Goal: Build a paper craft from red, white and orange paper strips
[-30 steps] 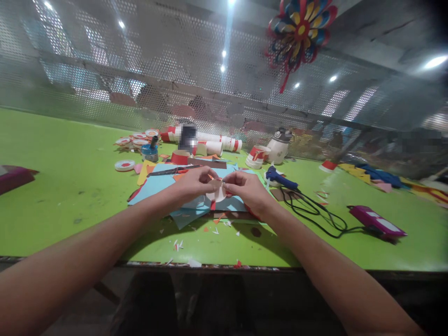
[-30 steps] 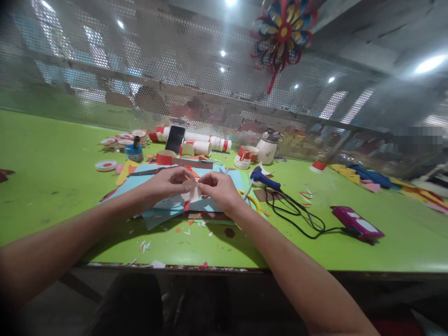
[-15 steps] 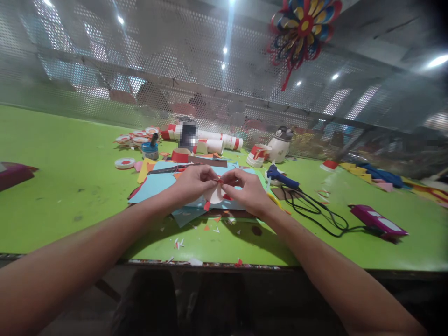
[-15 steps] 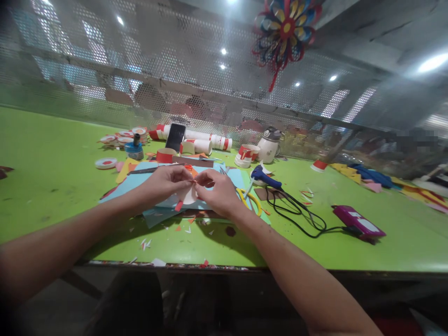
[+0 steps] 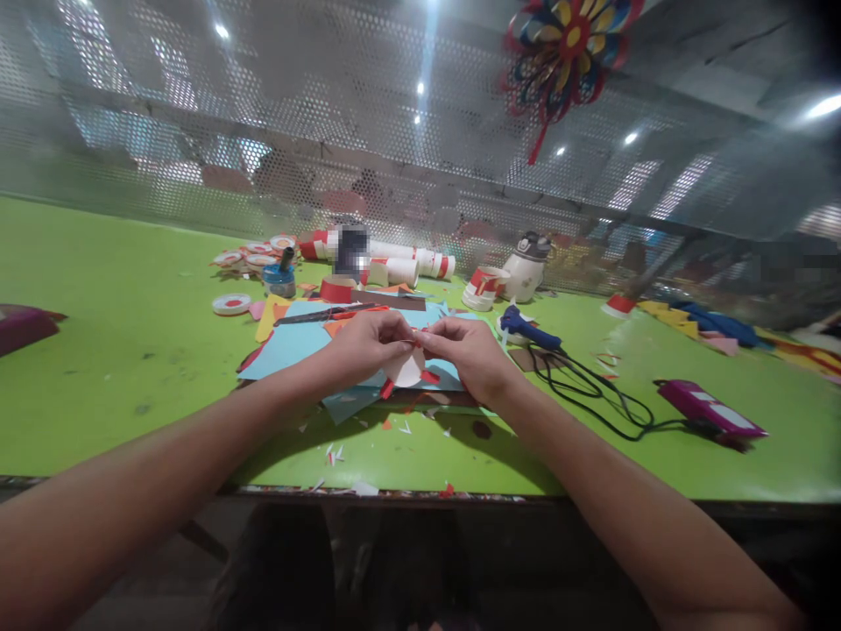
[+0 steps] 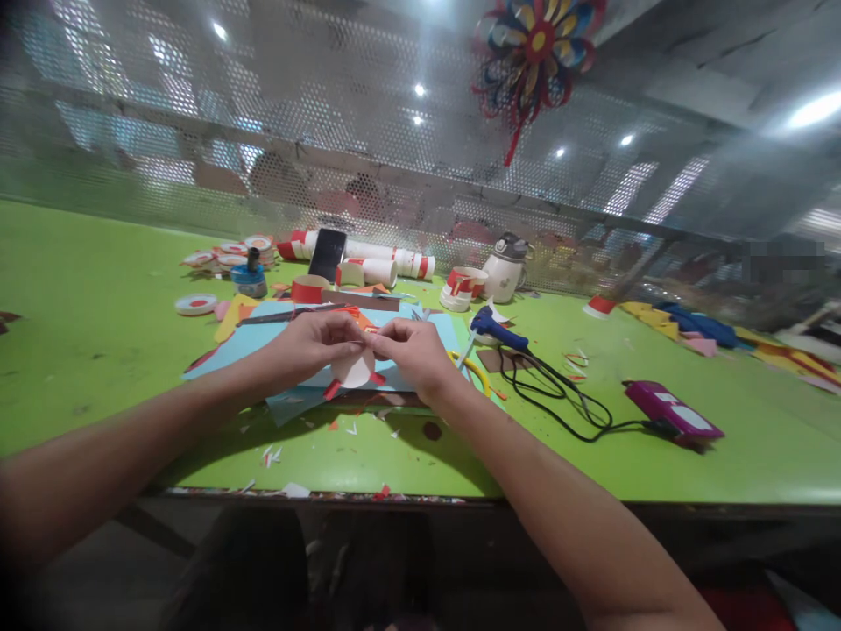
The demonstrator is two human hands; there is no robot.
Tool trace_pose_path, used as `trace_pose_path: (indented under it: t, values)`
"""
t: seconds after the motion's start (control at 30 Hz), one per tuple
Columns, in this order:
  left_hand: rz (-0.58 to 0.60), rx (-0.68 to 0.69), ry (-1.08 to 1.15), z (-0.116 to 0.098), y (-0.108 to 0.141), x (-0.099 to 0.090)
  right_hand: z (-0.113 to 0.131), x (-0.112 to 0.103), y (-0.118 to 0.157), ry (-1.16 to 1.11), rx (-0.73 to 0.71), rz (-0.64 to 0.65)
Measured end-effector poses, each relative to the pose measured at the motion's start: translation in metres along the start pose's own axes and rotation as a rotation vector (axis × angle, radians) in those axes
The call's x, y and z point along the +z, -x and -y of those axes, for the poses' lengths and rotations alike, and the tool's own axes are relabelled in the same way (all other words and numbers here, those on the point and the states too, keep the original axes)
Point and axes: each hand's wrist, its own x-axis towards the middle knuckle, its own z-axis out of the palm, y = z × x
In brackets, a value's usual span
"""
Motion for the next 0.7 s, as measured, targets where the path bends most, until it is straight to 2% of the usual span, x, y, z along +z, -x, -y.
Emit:
trace_pose_path:
  t: [0.1,0.2,0.37,0.7]
  values:
    - [0.017,0.025,-0.01,-0.0001,0.0002,0.0013,0.0015,-0.0023,-0.0017,-0.271,0.213,0.075]
    - [0.028,0.041,0.024,0.0003,0.0,0.002,0.0047,-0.0029,-0.0012,-0.348,0.314,0.107]
    - [0.042,0.032,0.131,-0.0005,0.001,0.0023,0.0064,-0.0028,-0.0003,-0.379,0.328,0.138]
    - [0.053,0.024,0.194,-0.0061,0.0036,0.0025,0.0066,-0.006,-0.0006,-0.417,0.327,0.206]
